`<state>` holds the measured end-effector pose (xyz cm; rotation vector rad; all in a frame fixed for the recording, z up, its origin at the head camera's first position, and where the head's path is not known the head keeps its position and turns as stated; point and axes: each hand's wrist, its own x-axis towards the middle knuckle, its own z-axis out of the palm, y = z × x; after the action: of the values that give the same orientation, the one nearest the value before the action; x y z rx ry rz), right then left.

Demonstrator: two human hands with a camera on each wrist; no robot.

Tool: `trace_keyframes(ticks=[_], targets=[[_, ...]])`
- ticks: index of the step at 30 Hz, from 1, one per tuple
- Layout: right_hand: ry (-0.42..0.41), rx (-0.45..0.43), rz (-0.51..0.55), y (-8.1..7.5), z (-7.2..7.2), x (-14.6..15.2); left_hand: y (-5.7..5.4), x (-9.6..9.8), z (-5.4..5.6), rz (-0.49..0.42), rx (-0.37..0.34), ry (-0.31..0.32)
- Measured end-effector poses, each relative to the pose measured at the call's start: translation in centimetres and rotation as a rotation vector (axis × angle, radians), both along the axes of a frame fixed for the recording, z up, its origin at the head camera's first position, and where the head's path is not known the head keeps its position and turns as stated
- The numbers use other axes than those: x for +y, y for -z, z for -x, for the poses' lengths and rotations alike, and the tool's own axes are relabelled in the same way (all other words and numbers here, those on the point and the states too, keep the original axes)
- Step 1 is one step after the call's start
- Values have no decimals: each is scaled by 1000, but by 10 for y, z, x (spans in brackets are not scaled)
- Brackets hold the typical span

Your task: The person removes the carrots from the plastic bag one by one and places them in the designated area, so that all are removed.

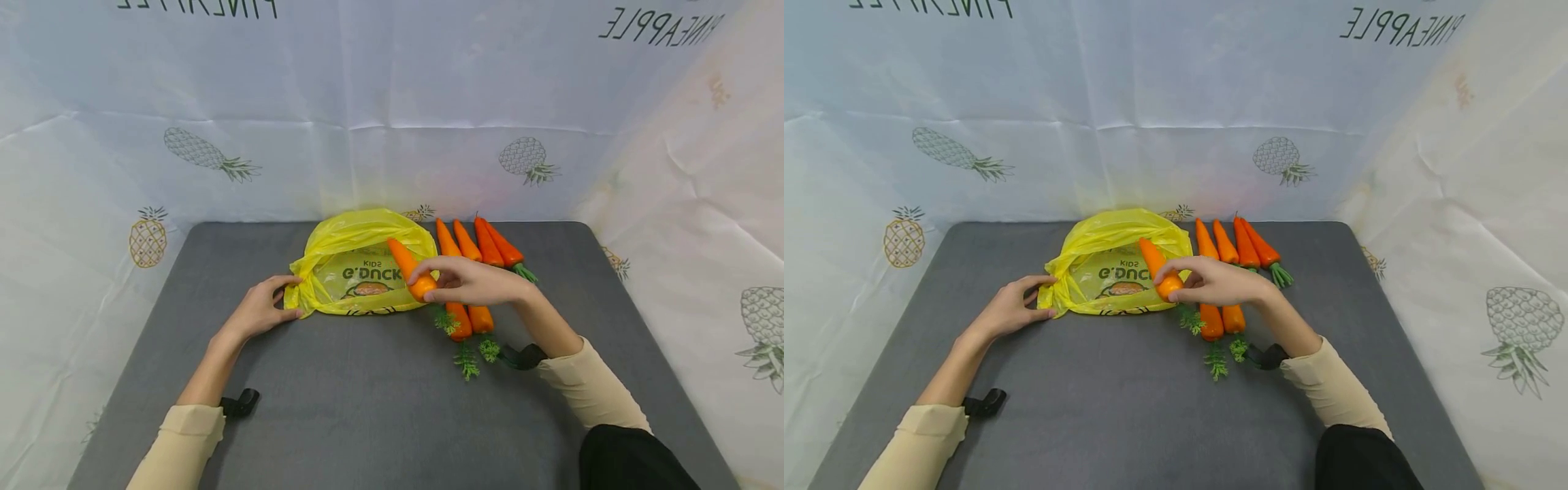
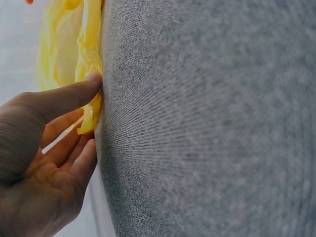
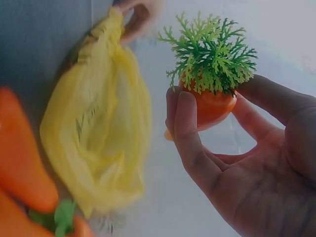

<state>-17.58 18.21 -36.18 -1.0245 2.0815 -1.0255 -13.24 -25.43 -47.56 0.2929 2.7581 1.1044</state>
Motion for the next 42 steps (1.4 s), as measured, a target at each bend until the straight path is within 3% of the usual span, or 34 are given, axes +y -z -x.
trace_keyframes(ticks=[9, 23, 32, 42], targets=[[151, 56, 19, 4, -15, 56, -1, 1, -1, 26, 0, -9], [268, 50, -18, 32, -38, 112, 1, -1, -1, 39, -8, -18], [272, -8, -20, 52, -48, 132, 0, -1, -1, 39, 2, -12], [242, -22, -25, 76, -46, 140, 0, 0, 1, 37, 10, -7]])
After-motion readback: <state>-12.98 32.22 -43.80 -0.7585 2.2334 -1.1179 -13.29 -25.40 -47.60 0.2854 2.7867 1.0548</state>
